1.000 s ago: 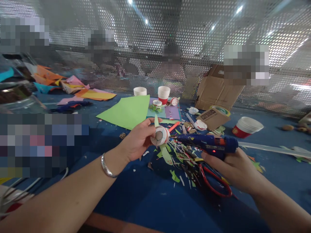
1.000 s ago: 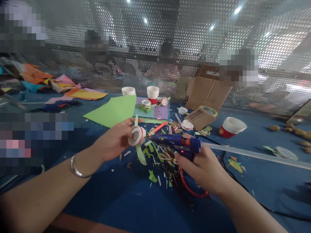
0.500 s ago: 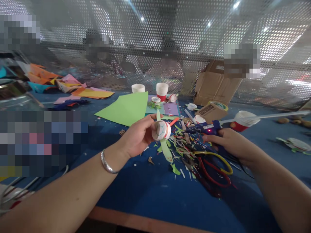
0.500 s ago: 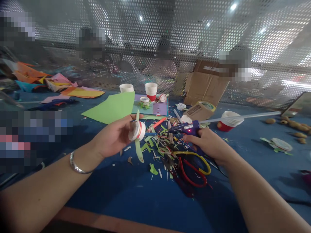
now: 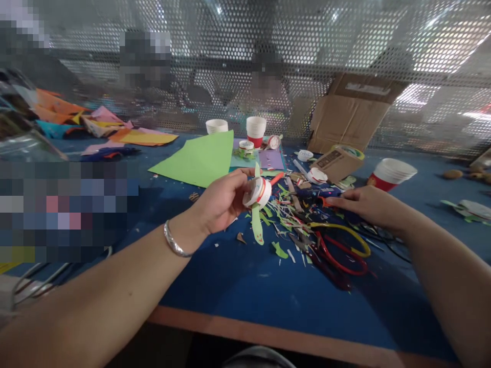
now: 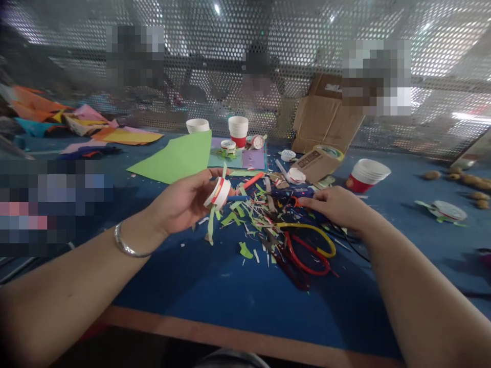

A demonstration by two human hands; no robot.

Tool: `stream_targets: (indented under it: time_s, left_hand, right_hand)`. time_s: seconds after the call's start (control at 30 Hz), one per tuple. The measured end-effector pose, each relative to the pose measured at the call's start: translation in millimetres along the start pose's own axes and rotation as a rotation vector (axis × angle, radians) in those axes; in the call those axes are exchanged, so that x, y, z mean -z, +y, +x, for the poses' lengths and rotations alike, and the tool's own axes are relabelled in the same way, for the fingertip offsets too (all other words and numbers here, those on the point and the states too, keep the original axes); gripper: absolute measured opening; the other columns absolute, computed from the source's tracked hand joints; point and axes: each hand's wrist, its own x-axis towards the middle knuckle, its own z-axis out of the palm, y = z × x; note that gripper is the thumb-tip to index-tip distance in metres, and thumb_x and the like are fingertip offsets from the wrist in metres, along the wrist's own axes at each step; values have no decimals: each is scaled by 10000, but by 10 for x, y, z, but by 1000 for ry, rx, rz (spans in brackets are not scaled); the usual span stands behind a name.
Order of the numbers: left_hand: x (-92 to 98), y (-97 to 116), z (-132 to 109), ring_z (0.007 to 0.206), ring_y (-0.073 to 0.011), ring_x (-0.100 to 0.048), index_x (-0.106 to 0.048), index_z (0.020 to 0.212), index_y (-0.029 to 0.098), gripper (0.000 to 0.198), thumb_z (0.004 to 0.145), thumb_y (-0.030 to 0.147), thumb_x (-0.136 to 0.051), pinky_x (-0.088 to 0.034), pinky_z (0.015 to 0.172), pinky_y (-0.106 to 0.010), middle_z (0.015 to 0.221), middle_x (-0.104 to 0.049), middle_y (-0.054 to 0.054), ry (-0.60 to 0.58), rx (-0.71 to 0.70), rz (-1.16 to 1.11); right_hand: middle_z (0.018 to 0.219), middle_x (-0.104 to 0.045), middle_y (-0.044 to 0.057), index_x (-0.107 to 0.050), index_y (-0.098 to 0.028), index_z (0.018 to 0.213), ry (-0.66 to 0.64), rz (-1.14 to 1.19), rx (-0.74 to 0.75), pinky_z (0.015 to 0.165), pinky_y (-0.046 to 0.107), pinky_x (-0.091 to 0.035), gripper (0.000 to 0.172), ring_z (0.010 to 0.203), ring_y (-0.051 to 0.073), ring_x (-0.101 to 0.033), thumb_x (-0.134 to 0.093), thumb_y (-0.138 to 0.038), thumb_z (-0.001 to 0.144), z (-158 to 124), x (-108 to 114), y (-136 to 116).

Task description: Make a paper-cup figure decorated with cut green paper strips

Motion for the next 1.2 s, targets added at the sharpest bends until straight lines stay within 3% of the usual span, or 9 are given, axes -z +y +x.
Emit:
stream_targets:
  time_s: [0.1, 0.2, 0.27, 0.33, 0.43, 0.57, 0.8, 0.97, 1.2]
  left_hand:
    - [-8, -14, 6, 498, -98, -502, -608, 1013, 152, 245, 816, 52, -501, -389, 460, -198, 683, -600, 1, -8, -10, 18]
    - [-4, -25, 10, 472, -91, -471, -609, 1035, 143, 286, 784, 52, -505, -378, 449, -197, 651, -572, 18, -13, -24, 25]
    - [-1, -25, 11, 457, -87, -454, -610, 1043, 140, 307, 769, 51, -504, -383, 456, -198, 628, -554, 31, -5, -26, 26]
    - [2, -23, 10, 464, -86, -465, -616, 1036, 140, 299, 768, 58, -514, -397, 474, -202, 637, -564, 32, -11, -30, 29]
    - [11, -29, 11, 492, -86, -490, -629, 1023, 138, 264, 787, 71, -530, -409, 497, -203, 657, -578, 26, -30, -42, 31]
    - [16, -55, 12, 499, -79, -477, -629, 1019, 132, 251, 791, 69, -545, -399, 495, -202, 670, -567, 25, -71, -58, 35]
    - [-6, -72, 6, 504, -90, -473, -616, 1066, 130, 293, 778, 90, -578, -381, 483, -207, 661, -556, 24, -62, -51, 48]
    - [-15, -62, -3, 486, -85, -444, -605, 1066, 132, 276, 800, 83, -549, -361, 478, -204, 633, -532, 31, -60, -69, 67]
    - [-38, -65, -9, 494, -88, -464, -593, 1051, 128, 324, 747, 38, -524, -366, 487, -219, 648, -531, 30, -83, -74, 71]
  right_hand:
    - [561, -606, 47, -664, -199, 604, 113, -150, -35, 527, 328, -293, 403, 509, 165, -484, -762, -542, 791, -72, 14, -84]
    - [767, -690, 73, -722, -214, 832, 233, -187, 56, 572, 332, -356, 302, 637, 194, -561, -705, -514, 854, -232, -58, -315]
    - [817, -703, 37, -735, -237, 898, 163, -116, 209, 633, 306, -450, 225, 693, 175, -615, -677, -455, 893, -358, -165, -508]
    - [916, -718, 43, -740, -231, 1013, -38, -32, 484, 687, 295, -495, 180, 772, 173, -658, -623, -349, 944, -467, -295, -679]
    - [1011, -714, 53, -728, -221, 1093, -213, -92, 633, 779, 314, -520, 202, 877, 188, -685, -583, -197, 955, -557, -456, -823]
    - [1065, -698, 66, -724, -222, 1146, -301, -148, 644, 809, 349, -540, 247, 911, 212, -703, -557, -174, 971, -565, -534, -845]
    - [1124, -698, 73, -705, -231, 1208, -311, -166, 663, 809, 344, -547, 284, 940, 213, -707, -550, -169, 978, -566, -563, -874]
    - [1068, -702, 60, -720, -210, 1067, -346, -142, 609, 791, 337, -542, 210, 900, 203, -698, -548, -148, 963, -559, -587, -892]
    - [996, -740, 40, -721, -213, 1002, -203, -53, 645, 805, 307, -527, 225, 886, 179, -703, -543, -99, 925, -550, -497, -822]
